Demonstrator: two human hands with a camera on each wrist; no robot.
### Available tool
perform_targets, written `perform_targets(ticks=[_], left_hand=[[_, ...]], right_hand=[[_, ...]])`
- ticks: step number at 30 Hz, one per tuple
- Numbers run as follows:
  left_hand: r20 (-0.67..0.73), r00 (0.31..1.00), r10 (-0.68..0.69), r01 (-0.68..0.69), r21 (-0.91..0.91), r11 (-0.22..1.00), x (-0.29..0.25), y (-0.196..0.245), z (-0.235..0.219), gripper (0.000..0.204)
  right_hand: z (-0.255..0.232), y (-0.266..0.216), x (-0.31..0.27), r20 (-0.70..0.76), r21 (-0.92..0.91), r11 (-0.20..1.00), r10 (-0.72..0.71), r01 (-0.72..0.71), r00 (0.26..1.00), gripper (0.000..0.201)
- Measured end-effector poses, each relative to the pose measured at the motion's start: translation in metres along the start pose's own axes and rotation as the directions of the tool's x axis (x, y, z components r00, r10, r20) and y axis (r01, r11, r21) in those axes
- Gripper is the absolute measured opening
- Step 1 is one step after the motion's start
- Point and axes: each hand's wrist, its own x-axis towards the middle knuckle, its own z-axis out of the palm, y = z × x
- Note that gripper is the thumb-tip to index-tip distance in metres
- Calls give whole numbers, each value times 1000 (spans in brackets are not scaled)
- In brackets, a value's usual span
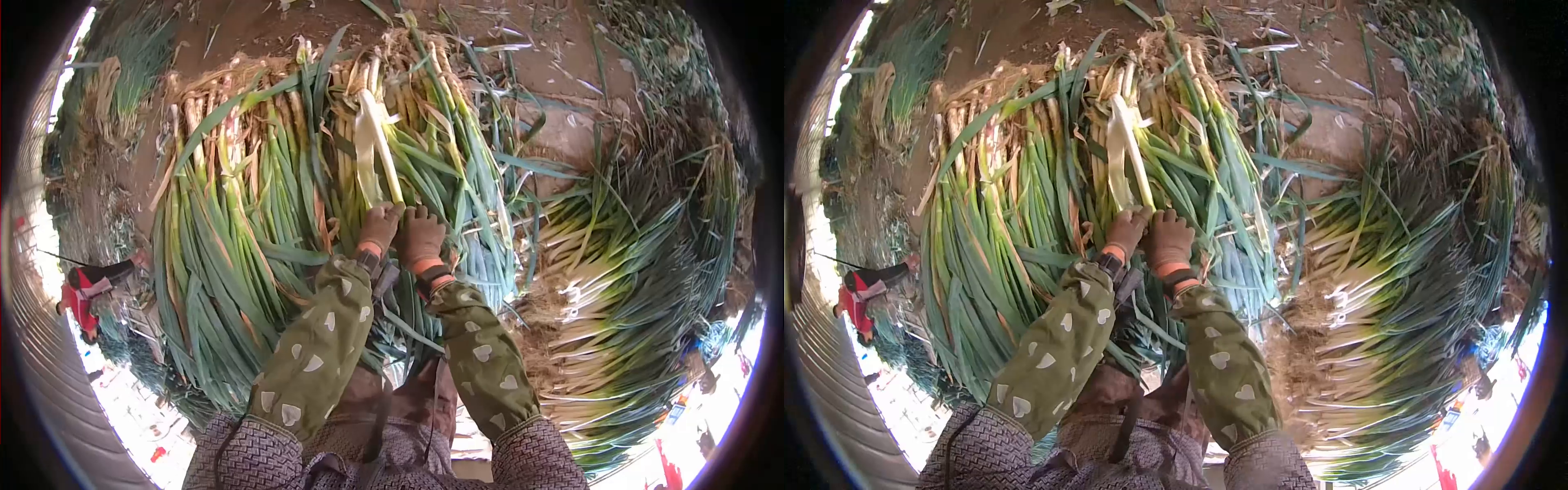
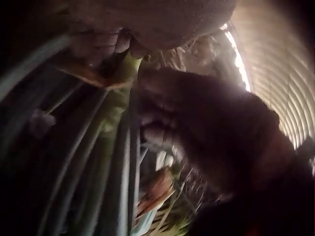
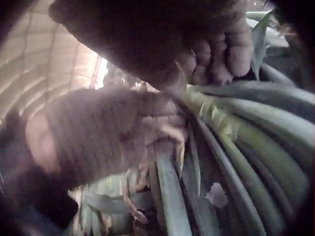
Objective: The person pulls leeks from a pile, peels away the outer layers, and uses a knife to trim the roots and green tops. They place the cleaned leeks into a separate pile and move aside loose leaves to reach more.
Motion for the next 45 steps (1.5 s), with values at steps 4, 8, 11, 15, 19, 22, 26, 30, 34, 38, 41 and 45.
perform_targets(ticks=[4, 8, 11, 15, 19, 22, 26, 30, 34, 38, 41, 45], left_hand=[[115, 993, -37, 55, -157, 986, -4, 15, -8, 40], [85, 996, 19, -11, -98, 995, -15, 7, -20, 46], [38, 997, 67, -43, -445, 894, -29, 45, -39, 37], [71, 979, 193, -80, -731, 677, -34, 124, -94, 33], [18, 939, 342, -192, -801, 568, -22, 179, -125, 30], [63, 970, 235, -34, -921, 387, -2, 209, -175, 66], [152, 935, 319, -38, -854, 518, -4, 249, -235, 70], [14, 941, 339, -302, -420, 856, 3, 288, -284, 38], [276, 752, 599, -646, 491, 585, -29, 299, -266, 37], [680, 608, 409, -787, 583, 201, -86, 265, -221, 36], [723, 594, 352, -799, 583, 150, -97, 255, -217, 35], [717, 597, 359, -795, 590, 144, -105, 261, -224, 33]], right_hand=[[-8, -9, 12, 38, -14, 985, 175, -174, 984, 51], [-9, -6, 7, 150, 308, 928, 169, -209, 974, 63], [-37, -9, -33, 69, 458, 887, 25, -54, 997, 53], [-91, -14, -79, 224, 470, 883, -104, -14, 969, 53], [-104, -16, -95, 7, 526, 839, -169, 141, 986, 46], [-129, -33, -113, 98, 448, 884, -193, 130, 976, 36], [-152, -51, -139, 41, 401, 912, -114, 88, 993, 40], [-191, -83, -168, 1, 556, 825, -124, 102, 992, 27], [-267, -116, -187, -35, 702, 708, -71, 75, 997, 29], [-296, -105, -220, -26, 781, 616, -136, 105, 990, 25], [-273, -41, -255, 214, 760, 611, 87, -222, 973, 21], [-256, 49, -235, -47, 773, 582, 448, -251, 893, 37]])
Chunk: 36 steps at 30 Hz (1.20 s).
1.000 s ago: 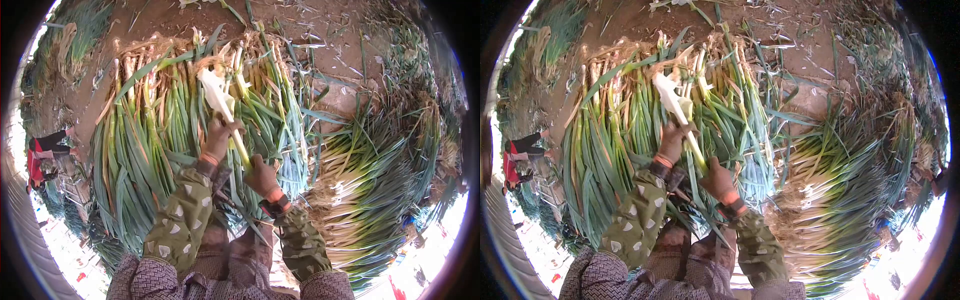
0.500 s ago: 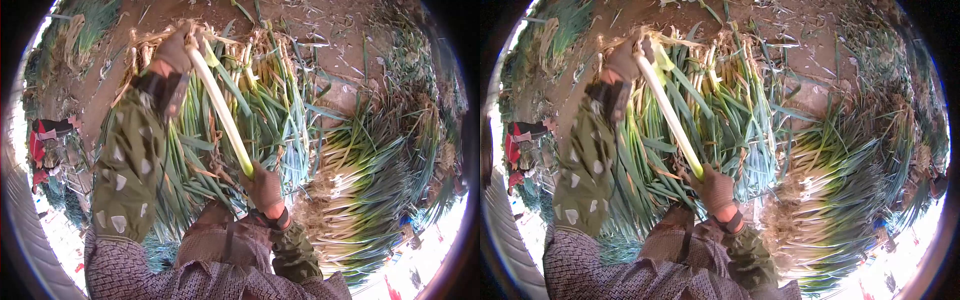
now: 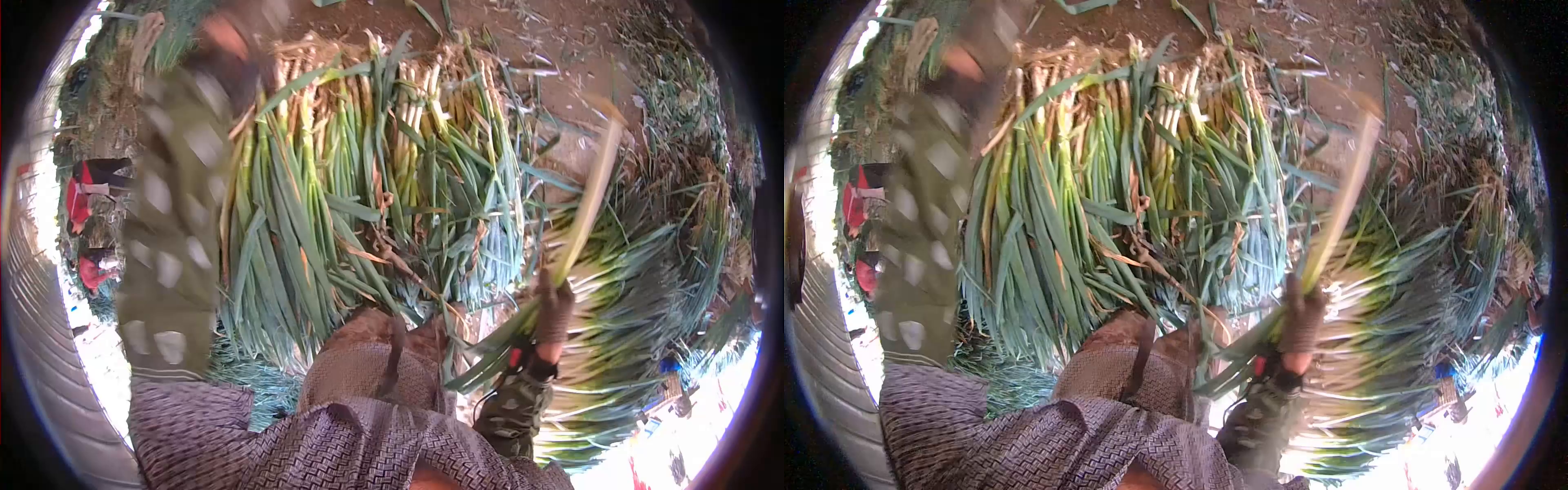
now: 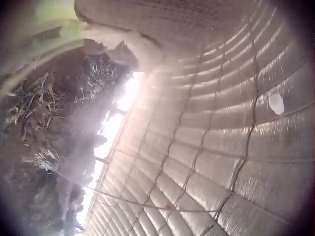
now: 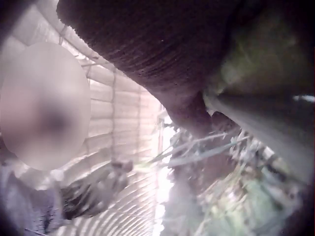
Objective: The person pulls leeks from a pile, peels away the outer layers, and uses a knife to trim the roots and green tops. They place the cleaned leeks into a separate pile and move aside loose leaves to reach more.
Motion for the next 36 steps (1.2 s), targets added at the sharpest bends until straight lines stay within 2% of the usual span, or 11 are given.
perform_targets(ticks=[5, 11, 18, 21, 26, 28, 31, 32, 33, 35, 36], left_hand=[[106, 988, 108, -95, -120, 988, -28, 48, 31, 32], [129, 990, 62, -46, -124, 991, -66, 26, 25, 30], [-321, 904, -283, 324, 79, 943, -69, -104, -80, 28], [-433, 867, -247, 290, 34, 957, -54, -88, -80, 27], [-114, 994, 8, -28, -182, 983, -62, 42, 36, 26], [-48, 998, -44, 24, -363, 931, -84, 73, 77, 25], [-10, 956, -294, 215, -659, 721, -119, 93, 116, 30], [187, 930, -316, 310, -863, 400, -127, 96, 125, 34], [383, 885, -266, 403, -915, 26, -131, 98, 131, 39], [387, 874, -295, 343, -920, -190, -134, 109, 143, 35], [403, 854, -329, 308, -901, -305, -131, 117, 153, 35]], right_hand=[[-57, 2, 1, -103, 151, 988, 29, -14, 994, 39], [-129, 42, -20, -112, -311, 951, -39, 2, 993, 38], [-83, 44, -7, 133, -902, 396, -124, 172, 983, 39], [-37, 29, 0, 425, -827, 318, -185, 463, 886, 28], [24, -41, 6, 704, -604, 169, -345, 779, 621, 24], [34, -74, 16, 726, -527, 11, -515, 850, 456, 25], [52, -101, 54, 692, -527, -137, -642, 839, 330, 25], [56, -109, 71, 581, -524, -188, -792, 831, 188, 26], [62, -125, 71, 436, -597, -79, -867, 798, 240, 33], [78, -134, 81, 100, -768, 189, -909, 612, 405, 47], [91, -129, 79, 29, -718, 434, -762, 543, 647, 54]])
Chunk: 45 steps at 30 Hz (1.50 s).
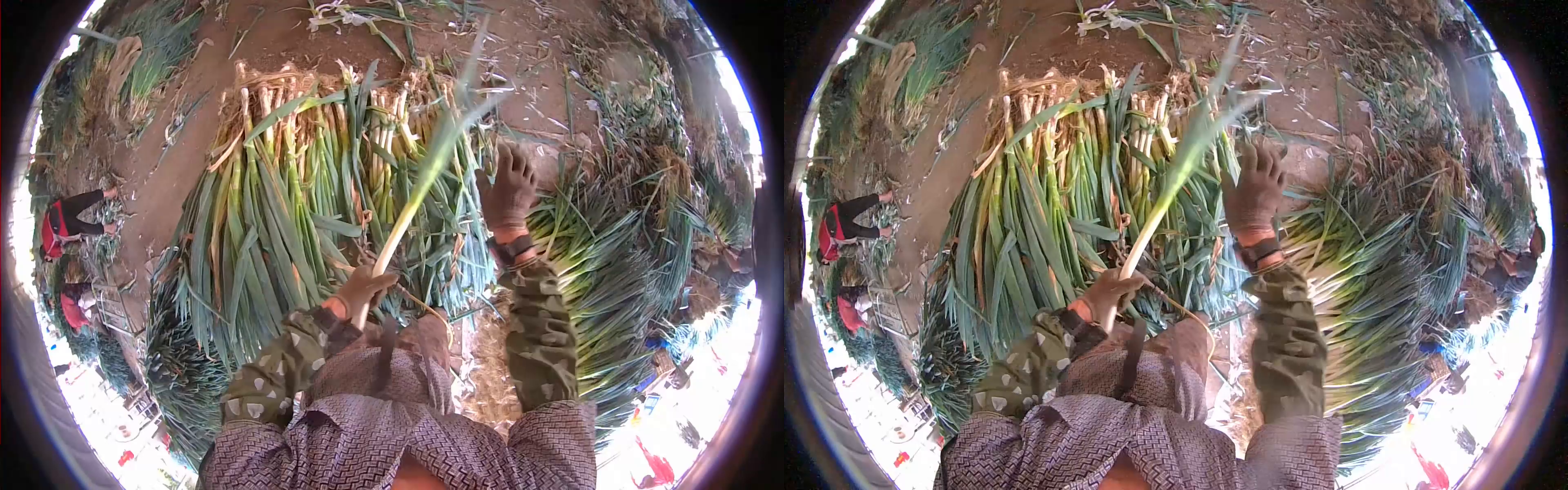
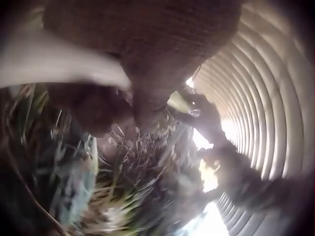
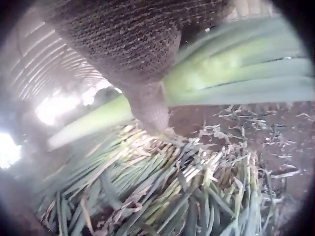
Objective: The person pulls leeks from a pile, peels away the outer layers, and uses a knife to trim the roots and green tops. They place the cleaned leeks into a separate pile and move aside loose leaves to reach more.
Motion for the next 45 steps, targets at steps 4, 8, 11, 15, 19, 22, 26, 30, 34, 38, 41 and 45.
perform_targets(ticks=[4, 8, 11, 15, 19, 22, 26, 30, 34, 38, 41, 45], left_hand=[[101, 994, -29, 70, -430, 900, 34, -38, -2, 30], [60, 998, 6, 30, -580, 814, 30, -38, 12, 25], [105, 993, 58, -38, -188, 982, 61, -81, -8, 27], [124, 972, 200, -234, 422, 876, 74, -63, 1, 41], [-90, 994, 68, -18, 469, 883, 91, -36, 11, 58], [-169, 953, 250, 84, 945, 317, 107, -55, 4, 68], [-136, 984, 113, 140, 990, -33, 125, -102, -22, 87], [112, 941, 320, -30, 967, -252, 137, -133, -23, 57], [203, 937, 284, -18, 841, -541, 177, -170, -18, 27], [289, 839, 461, 59, 794, -605, 197, -186, -16, 23], [276, 908, 315, -28, 789, -613, 214, -212, -29, 25], [190, 964, -187, -239, 925, -295, 167, -127, 24, 27]], right_hand=[[99, -20, -84, 835, 265, 776, 112, -573, 538, 54], [133, -73, -234, 795, 590, 394, -136, -704, 590, 29], [71, -89, -231, 814, 562, -28, -157, -827, 559, 40], [97, -76, -268, 758, 652, -58, 60, -756, 650, 34], [31, -14, -228, 758, 625, 127, 136, -770, 638, 32], [-3, 79, -222, 732, 627, 35, 315, -778, 604, 44], [-65, 182, -214, 543, 693, 128, 555, -710, 631, 46], [-61, 297, -247, 320, 709, 251, 719, -659, 618, 45], [12, 468, -352, 275, 577, 241, 843, -781, 463, 45], [73, 466, -382, 474, -521, 552, 822, -651, 317, 50], [125, 336, -378, 596, 142, 630, 561, -763, 574, 53], [146, 138, -331, 653, 462, 755, 66, -465, 754, 78]])
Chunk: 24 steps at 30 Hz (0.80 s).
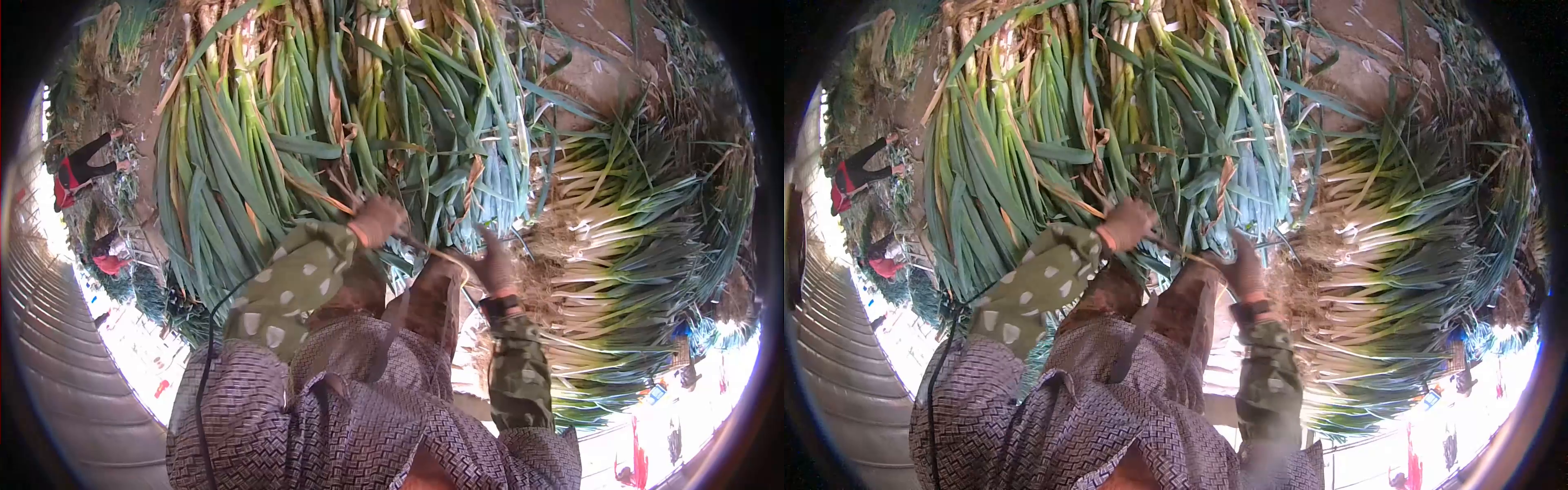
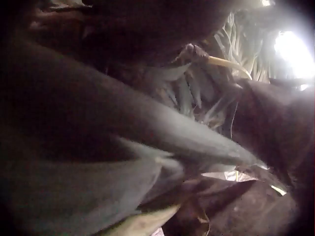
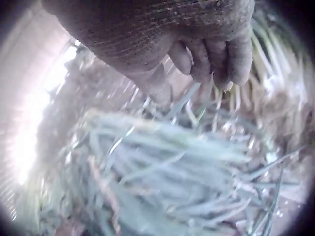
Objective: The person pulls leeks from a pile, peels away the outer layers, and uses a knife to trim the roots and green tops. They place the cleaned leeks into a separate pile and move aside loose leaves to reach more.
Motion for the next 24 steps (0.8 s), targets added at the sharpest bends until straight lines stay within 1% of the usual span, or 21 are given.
perform_targets(ticks=[1, 2, 3, 4, 5, 7, 8, 9, 10, 12, 13, 15, 16, 17, 18, 19, 20, 21, 22, 23, 24], left_hand=[[-99, 990, 103, -99, 38, 994, -12, 10, 3, 27], [-191, 959, 209, -196, 86, 977, -24, 21, 8, 27], [-215, 951, 224, -212, 78, 974, -34, 33, 8, 28], [-242, 941, 235, -224, 74, 972, -43, 43, 5, 30], [-264, 928, 262, -233, 136, 963, -52, 49, -1, 28], [-329, 905, 271, -265, 64, 962, -65, 47, -7, 26], [-361, 891, 274, -284, 24, 958, -70, 45, -10, 25], [-471, 839, 271, -325, -36, 945, -75, 41, -18, 21], [-511, 815, 273, -326, -15, 945, -76, 37, -23, 20], [-586, 760, 281, -321, 36, 946, -72, 30, -33, 20], [-527, 792, 310, -315, 83, 945, -65, 27, -36, 22], [-686, 692, 227, -262, 54, 964, -60, 22, -49, 33], [-755, 630, 181, -231, 40, 972, -64, 16, -68, 39], [-708, 644, 288, -402, 8, 916, -66, 1, -89, 63], [-783, 605, 147, -385, -125, 914, -64, -11, -97, 69], [-837, 547, 8, -366, -231, 901, -64, -32, -107, 75], [-873, 470, -129, -358, -323, 876, -62, -58, -118, 81], [-853, 420, -310, -385, -477, 790, -47, -83, -113, 90], [-789, 518, -331, -164, -471, 867, -30, -102, -102, 95], [-705, 602, -375, 52, -433, 900, -12, -115, -91, 99], [-611, 659, -438, 258, -363, 895, 2, -126, -81, 104]], right_hand=[[21, -24, 6, 95, -35, 995, -86, 90, 992, 85], [37, -44, 10, 191, -63, 982, -164, 179, 968, 92], [42, -65, 8, 353, -111, 985, -88, 135, 931, 94], [41, -89, 8, 499, -167, 980, -8, 105, 866, 96], [37, -111, 6, 547, -293, 953, 104, 74, 831, 93], [32, -118, -6, 501, -104, 994, 24, 33, 865, 93], [36, -117, -12, 436, -53, 998, -13, 39, 900, 93], [40, -116, -18, 367, -3, 999, -49, 54, 929, 94], [44, -115, -24, 297, 44, 996, -85, 75, 951, 94], [57, -125, -25, 63, -214, 966, -134, 145, 989, 92], [56, -131, -21, -25, -141, 979, -154, 149, 988, 80], [49, -136, -8, 60, 32, 999, 28, -30, 998, 79], [49, -131, 1, 90, 104, 992, 62, -71, 994, 75], [45, -123, 3, 123, 181, 977, 90, -112, 988, 72], [41, -111, 2, 159, 261, 953, 117, -156, 980, 68], [40, -97, 4, 195, 348, 917, 132, -195, 972, 65], [34, -87, 4, 242, 430, 869, 149, -243, 959, 62], [27, -78, -2, 297, 487, 820, 170, -302, 940, 59], [4, -95, -4, 384, 555, 735, 187, -388, 904, 51], [-12, -112, -8, 392, 587, 701, 193, -406, 900, 31], [-25, -123, -12, 412, 631, 656, 170, -415, 895, 35]])
